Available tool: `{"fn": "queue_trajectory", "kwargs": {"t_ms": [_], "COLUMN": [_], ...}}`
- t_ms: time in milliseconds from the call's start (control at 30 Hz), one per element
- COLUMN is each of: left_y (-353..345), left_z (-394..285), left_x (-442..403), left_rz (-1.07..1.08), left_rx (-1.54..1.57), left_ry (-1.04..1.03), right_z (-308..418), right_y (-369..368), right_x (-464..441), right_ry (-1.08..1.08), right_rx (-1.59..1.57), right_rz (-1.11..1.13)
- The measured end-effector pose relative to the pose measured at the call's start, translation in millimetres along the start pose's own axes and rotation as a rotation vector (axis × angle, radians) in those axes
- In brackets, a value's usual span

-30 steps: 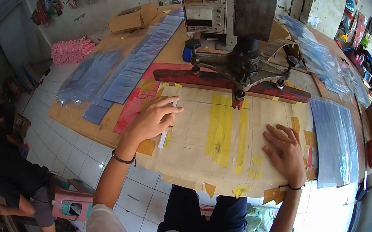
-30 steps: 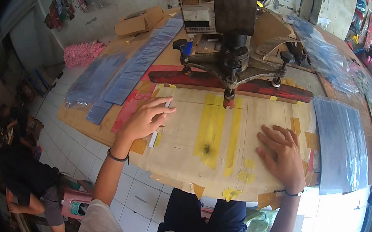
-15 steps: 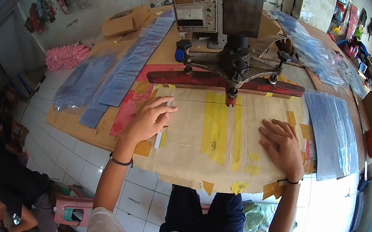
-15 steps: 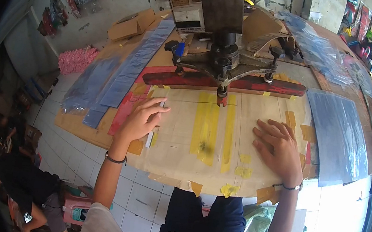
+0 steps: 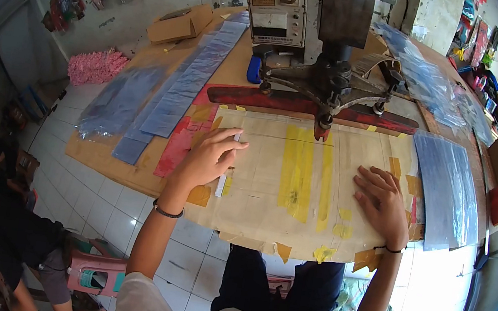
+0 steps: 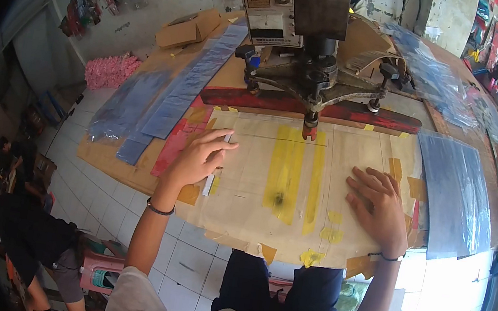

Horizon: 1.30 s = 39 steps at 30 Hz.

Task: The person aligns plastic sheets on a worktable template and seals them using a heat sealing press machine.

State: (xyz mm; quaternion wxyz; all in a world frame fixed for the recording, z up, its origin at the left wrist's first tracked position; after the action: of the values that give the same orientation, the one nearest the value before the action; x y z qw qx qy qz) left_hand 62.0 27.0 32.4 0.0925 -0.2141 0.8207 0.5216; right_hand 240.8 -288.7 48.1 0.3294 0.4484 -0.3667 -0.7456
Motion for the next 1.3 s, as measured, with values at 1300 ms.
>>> {"fn": "queue_trajectory", "kwargs": {"t_ms": [1300], "left_y": [-1], "left_z": [0], "left_x": [-2], "left_rz": [0.062], "left_rx": [0.106], "left_ry": [0.133], "right_z": [-4], "right_y": [2], "right_x": [1], "right_ry": [-0.016], "right_rx": [-0.051], "right_rz": [-0.017]}}
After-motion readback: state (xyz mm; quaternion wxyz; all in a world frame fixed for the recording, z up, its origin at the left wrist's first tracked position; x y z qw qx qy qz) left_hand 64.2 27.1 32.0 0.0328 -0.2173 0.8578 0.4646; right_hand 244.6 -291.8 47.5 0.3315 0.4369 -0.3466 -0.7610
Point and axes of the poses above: each hand's wrist, its own x-axis away from the middle knuckle, its own y-axis out of the back of the hand, z = x × y, the point moved 8 cm from there along -x, towards the middle knuckle, and after that the axes turned 7 degrees about y, right-handed, at the moved point
